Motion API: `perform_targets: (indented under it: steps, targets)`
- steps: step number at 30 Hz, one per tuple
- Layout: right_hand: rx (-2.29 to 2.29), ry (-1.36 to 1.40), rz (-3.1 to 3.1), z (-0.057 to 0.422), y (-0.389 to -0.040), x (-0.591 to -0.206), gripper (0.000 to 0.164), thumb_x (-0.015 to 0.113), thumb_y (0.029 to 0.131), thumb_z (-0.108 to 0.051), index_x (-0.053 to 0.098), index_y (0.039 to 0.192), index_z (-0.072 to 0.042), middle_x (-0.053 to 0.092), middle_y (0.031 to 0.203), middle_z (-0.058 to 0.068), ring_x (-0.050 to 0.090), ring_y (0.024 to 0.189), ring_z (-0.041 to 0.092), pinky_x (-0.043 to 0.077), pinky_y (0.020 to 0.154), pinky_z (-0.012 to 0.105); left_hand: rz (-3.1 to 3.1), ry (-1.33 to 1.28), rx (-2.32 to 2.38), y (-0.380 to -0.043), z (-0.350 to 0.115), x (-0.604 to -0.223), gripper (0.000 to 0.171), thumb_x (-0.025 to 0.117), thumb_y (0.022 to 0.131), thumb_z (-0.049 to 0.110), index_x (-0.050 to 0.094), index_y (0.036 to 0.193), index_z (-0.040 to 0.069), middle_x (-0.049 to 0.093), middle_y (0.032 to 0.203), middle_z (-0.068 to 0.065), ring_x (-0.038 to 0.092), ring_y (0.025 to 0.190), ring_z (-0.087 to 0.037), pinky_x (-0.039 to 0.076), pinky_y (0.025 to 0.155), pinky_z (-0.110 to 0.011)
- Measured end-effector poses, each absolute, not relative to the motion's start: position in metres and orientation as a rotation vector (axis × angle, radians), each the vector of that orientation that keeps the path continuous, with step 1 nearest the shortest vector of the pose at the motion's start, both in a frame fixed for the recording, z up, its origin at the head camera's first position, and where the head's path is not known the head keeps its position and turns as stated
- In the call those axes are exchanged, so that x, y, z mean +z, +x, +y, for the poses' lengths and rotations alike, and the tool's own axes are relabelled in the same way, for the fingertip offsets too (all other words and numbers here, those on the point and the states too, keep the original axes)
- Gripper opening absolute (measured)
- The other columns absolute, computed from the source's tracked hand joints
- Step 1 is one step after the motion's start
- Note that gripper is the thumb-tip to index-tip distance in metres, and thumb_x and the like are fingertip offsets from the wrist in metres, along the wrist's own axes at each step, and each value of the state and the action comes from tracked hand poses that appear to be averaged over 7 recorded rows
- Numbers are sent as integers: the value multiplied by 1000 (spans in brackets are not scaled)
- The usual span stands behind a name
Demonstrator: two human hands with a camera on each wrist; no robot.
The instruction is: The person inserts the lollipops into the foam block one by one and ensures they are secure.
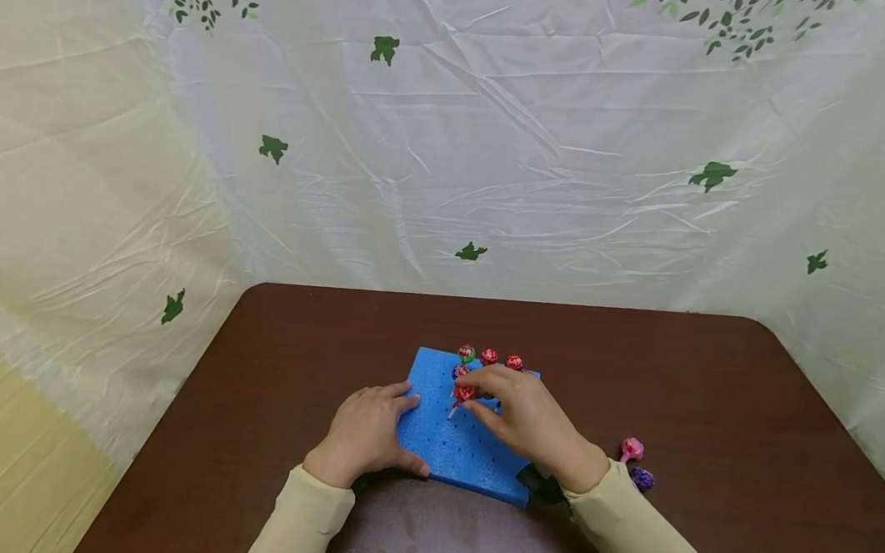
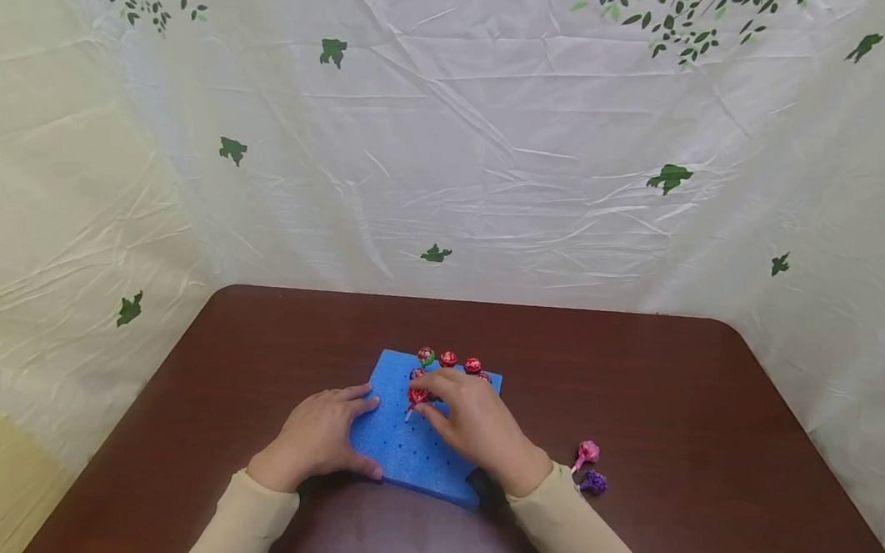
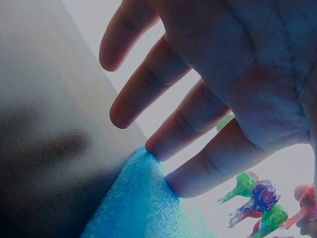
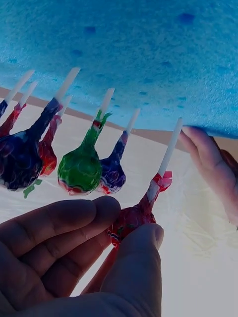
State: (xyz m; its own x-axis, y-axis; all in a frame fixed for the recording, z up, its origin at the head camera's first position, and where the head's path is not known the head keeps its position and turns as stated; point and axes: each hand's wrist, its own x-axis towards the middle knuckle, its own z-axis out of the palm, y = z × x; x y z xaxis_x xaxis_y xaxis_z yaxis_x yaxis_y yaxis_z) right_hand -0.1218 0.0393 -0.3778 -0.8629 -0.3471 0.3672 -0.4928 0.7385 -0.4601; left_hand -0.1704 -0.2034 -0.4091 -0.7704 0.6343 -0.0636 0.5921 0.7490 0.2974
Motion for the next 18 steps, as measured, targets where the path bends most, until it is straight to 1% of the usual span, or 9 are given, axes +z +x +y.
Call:
perform_targets:
  steps: [6,15,18]
  targets:
    - [789,642,-2678,35,-121,-378,37,85,81,-13,74,116,-12,70,113,0,68,99,13,57,80,31,2786,1001,390,-172,-205,-409,102,83,58,72,62,138,12,50,147,-10,48,133,-33,37,107,-53]
    - [777,657,-2699,30,-120,-382,36,83,83,-13,74,118,-13,70,114,0,67,103,15,57,83,33,2783,1006,386,-172,-207,-409,101,83,58,70,62,138,12,51,147,-9,48,133,-33,38,107,-53]
    - [763,665,-2702,29,-120,-383,35,82,84,-14,73,118,-11,69,115,1,67,103,16,57,83,34,2779,1015,398,-172,-208,-407,100,84,58,70,63,137,11,51,146,-10,49,132,-33,38,107,-53]
